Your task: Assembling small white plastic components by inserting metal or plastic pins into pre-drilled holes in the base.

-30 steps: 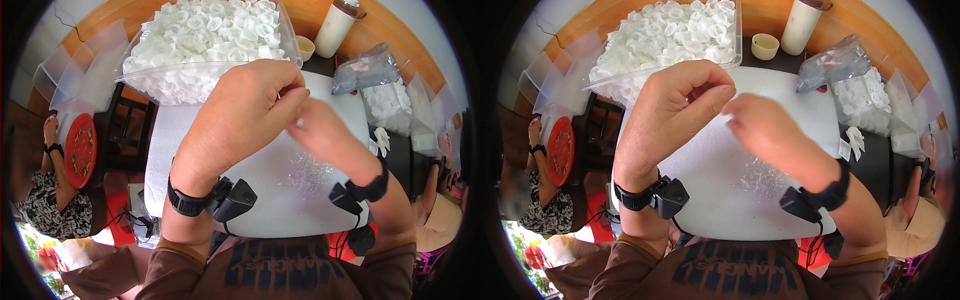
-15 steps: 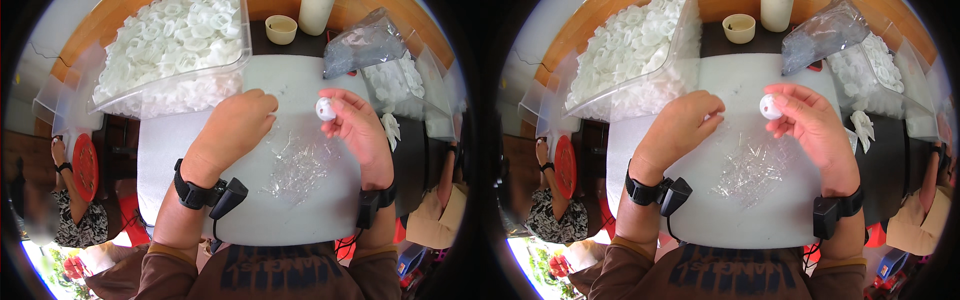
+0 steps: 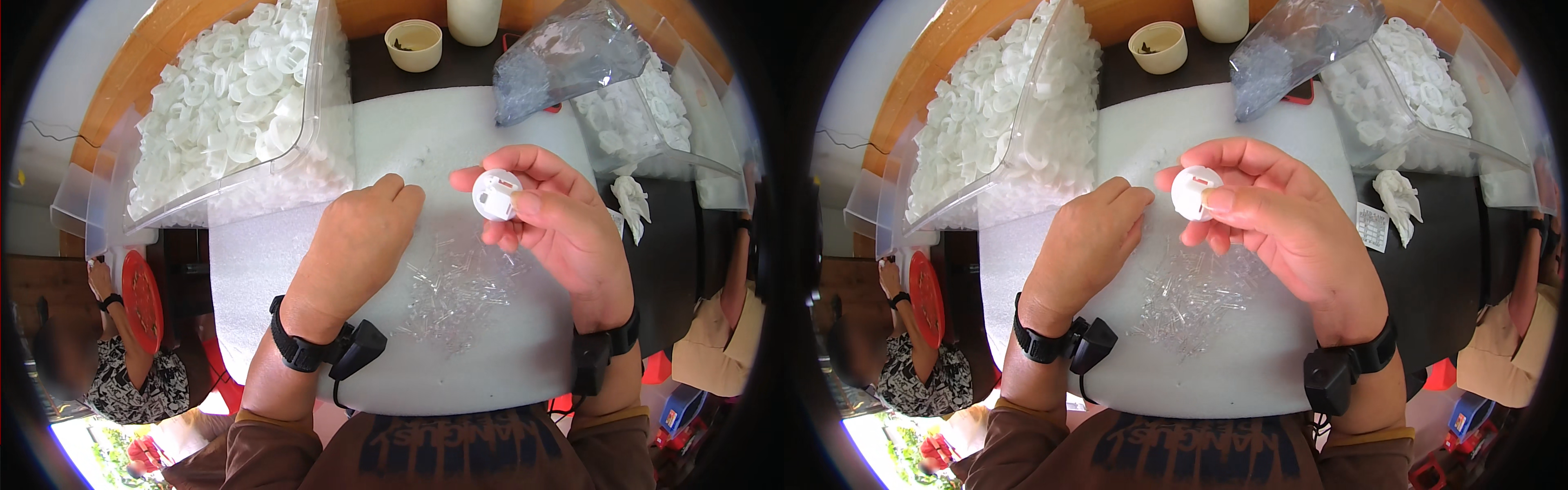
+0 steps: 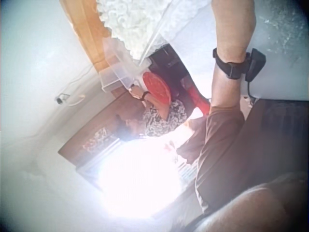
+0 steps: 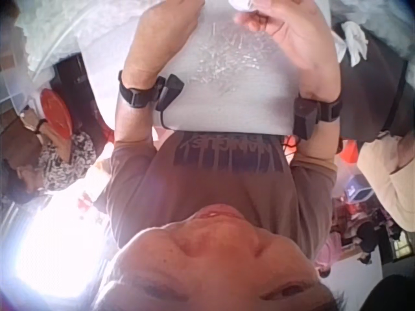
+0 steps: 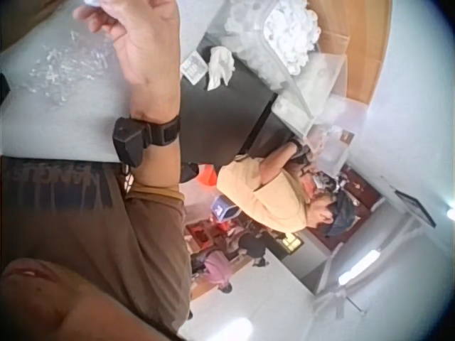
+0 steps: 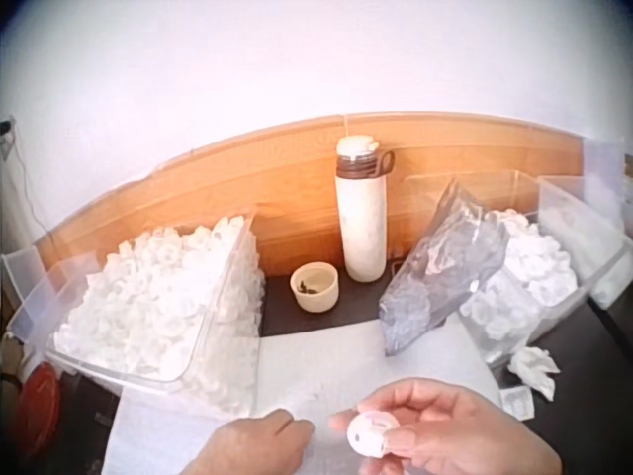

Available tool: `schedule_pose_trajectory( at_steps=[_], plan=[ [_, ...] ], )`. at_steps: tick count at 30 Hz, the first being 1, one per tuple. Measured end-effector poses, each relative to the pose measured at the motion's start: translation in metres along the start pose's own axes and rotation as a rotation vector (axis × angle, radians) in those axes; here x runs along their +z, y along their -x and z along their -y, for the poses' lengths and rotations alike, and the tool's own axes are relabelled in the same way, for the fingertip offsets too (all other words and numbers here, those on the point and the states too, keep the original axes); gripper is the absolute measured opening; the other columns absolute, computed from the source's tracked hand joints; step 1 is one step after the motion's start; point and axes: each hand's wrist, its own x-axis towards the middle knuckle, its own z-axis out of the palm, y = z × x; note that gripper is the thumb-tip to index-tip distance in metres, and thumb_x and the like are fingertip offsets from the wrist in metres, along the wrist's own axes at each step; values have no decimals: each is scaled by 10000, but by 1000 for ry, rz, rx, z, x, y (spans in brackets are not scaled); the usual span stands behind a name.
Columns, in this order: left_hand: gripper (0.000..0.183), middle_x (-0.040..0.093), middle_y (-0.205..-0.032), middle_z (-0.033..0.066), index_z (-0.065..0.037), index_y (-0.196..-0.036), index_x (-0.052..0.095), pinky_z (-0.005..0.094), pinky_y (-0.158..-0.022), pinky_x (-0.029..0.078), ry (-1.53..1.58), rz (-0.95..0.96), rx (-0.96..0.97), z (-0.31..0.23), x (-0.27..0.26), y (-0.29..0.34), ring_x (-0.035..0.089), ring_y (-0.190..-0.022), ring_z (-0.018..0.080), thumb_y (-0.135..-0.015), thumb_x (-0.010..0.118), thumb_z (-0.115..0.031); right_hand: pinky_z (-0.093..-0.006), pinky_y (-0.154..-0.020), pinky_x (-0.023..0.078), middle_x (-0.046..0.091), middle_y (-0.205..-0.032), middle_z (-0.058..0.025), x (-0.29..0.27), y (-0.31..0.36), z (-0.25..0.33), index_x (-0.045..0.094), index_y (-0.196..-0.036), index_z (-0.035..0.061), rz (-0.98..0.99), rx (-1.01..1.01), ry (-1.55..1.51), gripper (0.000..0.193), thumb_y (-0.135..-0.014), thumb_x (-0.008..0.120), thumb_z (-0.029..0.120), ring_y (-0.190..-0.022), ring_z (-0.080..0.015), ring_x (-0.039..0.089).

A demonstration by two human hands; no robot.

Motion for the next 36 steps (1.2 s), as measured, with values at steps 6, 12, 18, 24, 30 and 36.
schedule_pose_trajectory(
  at_steps=[6,12,18,24,30,36],
  plan=[
    [160,570,-784,92,-40,-938,595,319,-583,456,258,-186,74,4,-13,2,579,-686,234,-780,575,-22,-244,-561,497,622,-1053,-230,7,5,1,539,-1065,47,93,-21,24,304,-793,623,154,-651,-159,629],
    [143,619,-801,64,-15,-899,589,198,-530,433,1176,-229,-219,-25,-48,16,547,-627,74,-770,591,46,-266,-526,499,615,-1010,-258,10,7,-6,524,-1067,43,183,-75,-46,365,-768,676,188,-615,-193,624],
    [190,626,-793,143,-3,-881,567,200,-468,429,1691,-157,-271,-33,-59,20,529,-527,101,-714,609,79,-244,-612,501,625,-1053,-221,11,11,-9,534,-1109,-5,282,-81,-130,347,-789,625,92,-714,-160,628],
    [189,630,-785,144,7,-885,569,194,-462,427,1763,-157,-228,-30,-54,22,534,-524,103,-720,648,56,-253,-623,513,619,-1067,-213,8,10,-9,531,-1125,-18,287,-81,-132,395,-775,653,120,-737,-170,633],
    [201,629,-776,140,8,-893,573,196,-468,436,1738,-142,-203,-29,-52,22,541,-541,100,-738,700,-5,-294,-704,550,605,-1089,-213,11,12,-7,521,-1149,-32,266,-62,-175,447,-759,674,124,-815,-189,638],
    [194,627,-779,129,1,-891,577,195,-484,443,1714,-156,-192,-30,-52,22,542,-556,98,-747,705,-22,-296,-701,553,605,-1086,-213,11,12,-8,522,-1148,-39,278,-63,-181,453,-753,680,116,-815,-189,637]
  ],
)
